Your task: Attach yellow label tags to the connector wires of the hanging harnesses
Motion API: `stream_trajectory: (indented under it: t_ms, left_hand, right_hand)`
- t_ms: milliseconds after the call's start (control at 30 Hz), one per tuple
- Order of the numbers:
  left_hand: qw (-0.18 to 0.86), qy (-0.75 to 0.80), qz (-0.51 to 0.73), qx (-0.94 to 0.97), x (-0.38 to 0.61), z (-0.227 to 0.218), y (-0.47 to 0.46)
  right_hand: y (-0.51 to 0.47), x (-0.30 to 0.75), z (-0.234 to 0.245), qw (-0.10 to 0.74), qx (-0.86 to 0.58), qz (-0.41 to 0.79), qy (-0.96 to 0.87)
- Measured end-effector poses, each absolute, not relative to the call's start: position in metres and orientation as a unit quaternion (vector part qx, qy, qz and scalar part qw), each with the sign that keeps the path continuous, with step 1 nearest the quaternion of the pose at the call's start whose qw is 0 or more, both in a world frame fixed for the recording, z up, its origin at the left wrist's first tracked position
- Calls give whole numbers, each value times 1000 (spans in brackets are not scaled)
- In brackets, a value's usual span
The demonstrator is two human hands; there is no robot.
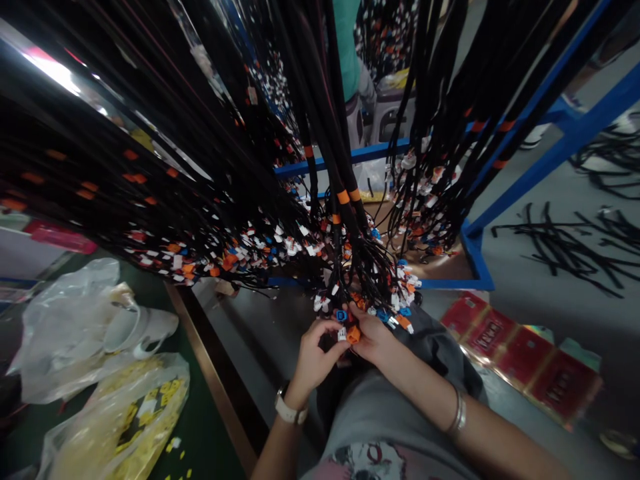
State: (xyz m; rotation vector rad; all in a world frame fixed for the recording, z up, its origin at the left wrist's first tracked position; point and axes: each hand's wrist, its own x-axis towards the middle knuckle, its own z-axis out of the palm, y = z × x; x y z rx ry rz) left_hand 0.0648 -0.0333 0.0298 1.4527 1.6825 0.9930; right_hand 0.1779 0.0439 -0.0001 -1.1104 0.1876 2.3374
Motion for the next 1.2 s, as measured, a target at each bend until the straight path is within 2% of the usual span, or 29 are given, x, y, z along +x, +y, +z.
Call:
stream_trajectory:
  t_ms: [133,300,767,1200]
  left_hand:
    - [347,641,408,550,62,29,-32]
    - [315,681,446,488,54,27,-32]
    - [327,646,385,573,62,46,-30]
    - [301,681,344,573,60,61,-52]
  right_hand:
    - [45,179,5,279,-415,864,52]
    - [46,185,15,242,-433,867,55]
    - [44,197,14,166,-386,907,19]
    - [43,192,14,187,-452,872,15]
